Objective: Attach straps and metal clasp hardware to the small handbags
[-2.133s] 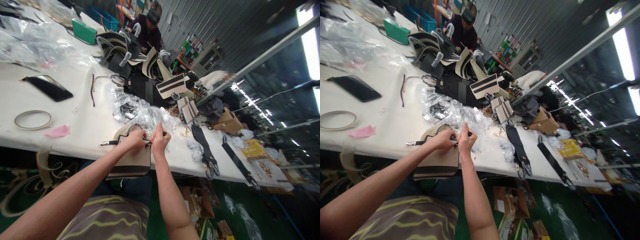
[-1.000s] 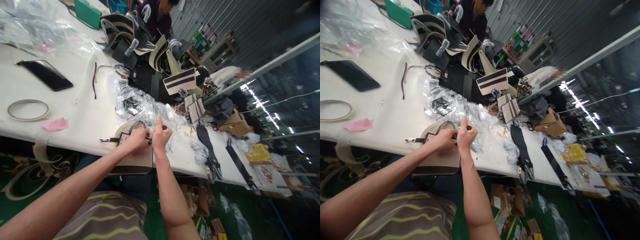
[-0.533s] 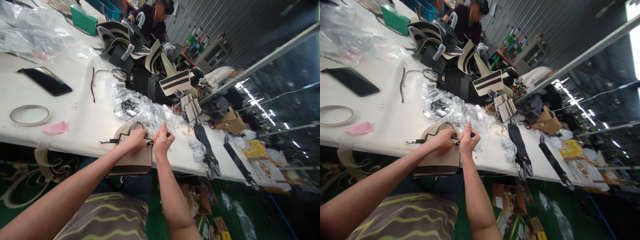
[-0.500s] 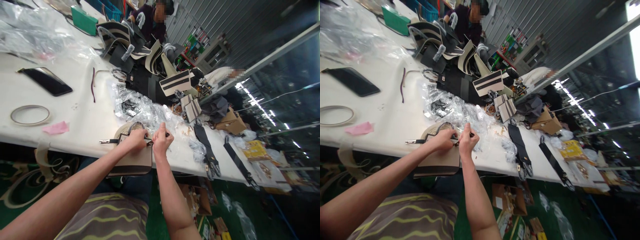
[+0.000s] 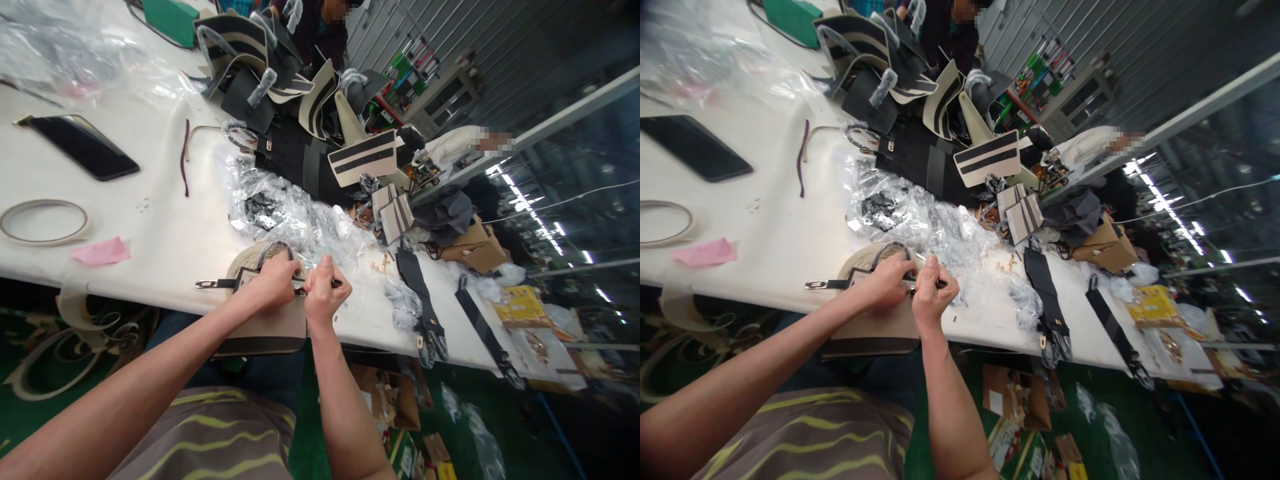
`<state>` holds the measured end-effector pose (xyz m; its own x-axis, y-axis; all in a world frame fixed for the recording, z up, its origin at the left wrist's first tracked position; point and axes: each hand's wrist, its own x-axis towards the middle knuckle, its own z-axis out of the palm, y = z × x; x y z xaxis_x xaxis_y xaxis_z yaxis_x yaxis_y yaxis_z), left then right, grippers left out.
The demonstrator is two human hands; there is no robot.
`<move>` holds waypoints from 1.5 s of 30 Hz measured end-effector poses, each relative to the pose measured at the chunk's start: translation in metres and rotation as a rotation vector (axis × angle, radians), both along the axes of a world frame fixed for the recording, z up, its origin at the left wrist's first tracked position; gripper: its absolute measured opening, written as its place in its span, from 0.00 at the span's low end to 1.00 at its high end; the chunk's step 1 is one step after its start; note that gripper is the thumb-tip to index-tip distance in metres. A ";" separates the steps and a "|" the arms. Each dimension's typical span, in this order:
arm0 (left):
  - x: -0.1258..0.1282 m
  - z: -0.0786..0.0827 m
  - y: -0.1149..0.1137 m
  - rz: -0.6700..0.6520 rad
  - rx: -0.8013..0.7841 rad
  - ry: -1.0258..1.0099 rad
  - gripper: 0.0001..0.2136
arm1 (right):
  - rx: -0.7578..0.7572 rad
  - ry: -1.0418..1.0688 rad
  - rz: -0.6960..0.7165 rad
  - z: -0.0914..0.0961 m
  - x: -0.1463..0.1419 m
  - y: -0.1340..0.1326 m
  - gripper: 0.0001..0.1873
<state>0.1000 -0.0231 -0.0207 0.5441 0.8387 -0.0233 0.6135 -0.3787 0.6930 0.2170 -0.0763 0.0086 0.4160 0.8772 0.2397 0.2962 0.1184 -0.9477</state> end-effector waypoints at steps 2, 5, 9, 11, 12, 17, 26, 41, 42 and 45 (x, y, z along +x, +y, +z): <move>0.000 -0.004 0.001 -0.001 0.025 -0.015 0.14 | 0.066 -0.014 -0.059 -0.002 0.002 0.001 0.36; -0.001 -0.010 0.002 -0.012 0.049 -0.042 0.14 | 0.123 -0.055 -0.075 -0.005 0.004 0.002 0.36; -0.002 -0.012 0.000 -0.022 0.096 -0.158 0.13 | 0.159 -0.075 -0.090 -0.005 0.004 0.003 0.35; -0.006 -0.007 -0.002 -0.009 0.124 -0.242 0.13 | 0.173 -0.095 -0.079 -0.003 0.004 0.003 0.35; -0.010 -0.002 -0.004 0.003 0.139 -0.285 0.14 | 0.178 -0.109 -0.065 -0.001 0.003 0.003 0.35; -0.061 0.026 -0.006 0.136 0.253 -0.352 0.13 | 0.192 -0.039 -0.055 0.002 0.002 0.003 0.35; -0.150 0.005 -0.012 0.335 -0.085 -0.190 0.29 | 0.222 0.079 -0.026 0.004 0.004 0.004 0.36; -0.124 -0.037 -0.016 0.416 -0.152 -0.370 0.23 | 0.226 0.182 -0.021 0.015 -0.011 0.005 0.33; -0.124 -0.037 -0.016 0.420 -0.153 -0.377 0.22 | 0.247 0.186 -0.011 0.018 -0.019 0.004 0.33; -0.122 -0.037 -0.017 0.431 -0.165 -0.395 0.20 | 0.286 0.211 0.095 0.023 -0.052 0.002 0.33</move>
